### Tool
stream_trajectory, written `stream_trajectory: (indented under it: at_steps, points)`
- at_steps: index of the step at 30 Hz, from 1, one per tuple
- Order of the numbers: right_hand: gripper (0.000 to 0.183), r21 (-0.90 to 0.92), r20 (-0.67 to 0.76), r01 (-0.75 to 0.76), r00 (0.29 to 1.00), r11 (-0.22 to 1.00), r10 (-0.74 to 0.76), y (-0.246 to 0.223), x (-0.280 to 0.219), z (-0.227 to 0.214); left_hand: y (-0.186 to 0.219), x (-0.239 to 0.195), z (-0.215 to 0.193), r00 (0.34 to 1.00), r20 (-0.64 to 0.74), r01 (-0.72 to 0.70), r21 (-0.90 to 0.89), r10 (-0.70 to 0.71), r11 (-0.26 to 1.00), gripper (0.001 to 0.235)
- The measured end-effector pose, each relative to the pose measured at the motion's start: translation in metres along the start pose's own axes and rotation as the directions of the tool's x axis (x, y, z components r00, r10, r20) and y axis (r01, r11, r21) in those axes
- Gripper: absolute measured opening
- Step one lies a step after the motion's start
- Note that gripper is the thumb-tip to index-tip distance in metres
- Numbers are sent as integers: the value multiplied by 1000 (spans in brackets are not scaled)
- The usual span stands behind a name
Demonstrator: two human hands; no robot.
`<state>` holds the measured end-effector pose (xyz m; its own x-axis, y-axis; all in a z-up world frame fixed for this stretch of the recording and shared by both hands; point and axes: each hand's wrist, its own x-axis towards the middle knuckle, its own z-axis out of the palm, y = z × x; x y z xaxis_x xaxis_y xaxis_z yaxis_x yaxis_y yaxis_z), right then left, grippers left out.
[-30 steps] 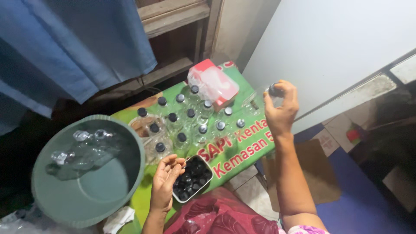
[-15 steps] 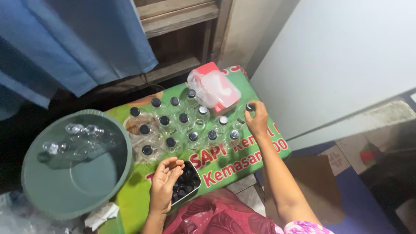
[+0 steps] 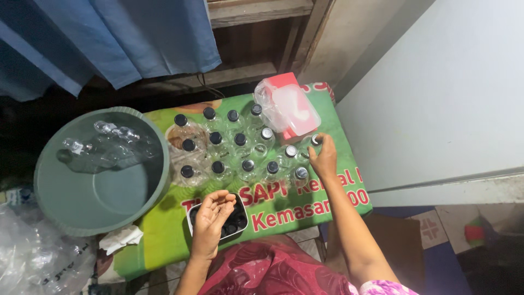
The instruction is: The person repeatedly picks up empty plastic bottles from a basin and a table, screws on black caps from a metal tin, and places the capped bottles on the table. The person also briefly wipes the table surface with a tissue.
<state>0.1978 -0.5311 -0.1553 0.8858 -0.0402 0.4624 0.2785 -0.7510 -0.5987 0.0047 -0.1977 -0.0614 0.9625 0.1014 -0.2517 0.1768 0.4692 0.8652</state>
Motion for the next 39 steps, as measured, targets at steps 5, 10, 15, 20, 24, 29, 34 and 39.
stream_trajectory:
  at_steps: [5,10,15,20,24,29,34,39]
  points:
    - [47,16,54,-33,998,999,32,-1,6,-4,-1,3,6,1000,2,-7,8,7,1000,37]
    - [41,38,58,-33,998,999,31,1,9,-5,-3,5,10,1000,10,-6,0,6,1000,36]
    - [35,44,90,-24,996,999,20,1,7,-9,-4,3,8,1000,6,-16,16,16,1000,36]
    - [36,-48,114,-17,993,999,22,-4,-6,-18,-4,1,8,1000,19,-9,13,9,1000,36]
    - [44,7,118,-107,987,994,106,-10,-13,-24,-3,1,10,1000,29,-1,19,0,1000,36]
    - [62,37,126,-58,991,998,53,-14,-14,-35,-3,1,12,999,40,9,2,-9,1000,35]
    - [66,-22,171,-26,985,999,30,-17,-12,-38,-4,0,10,999,36,11,-4,-11,1000,35]
    - [66,-87,157,8,988,996,6,-34,-4,-45,-4,-3,6,1000,25,-5,-19,6,1000,35]
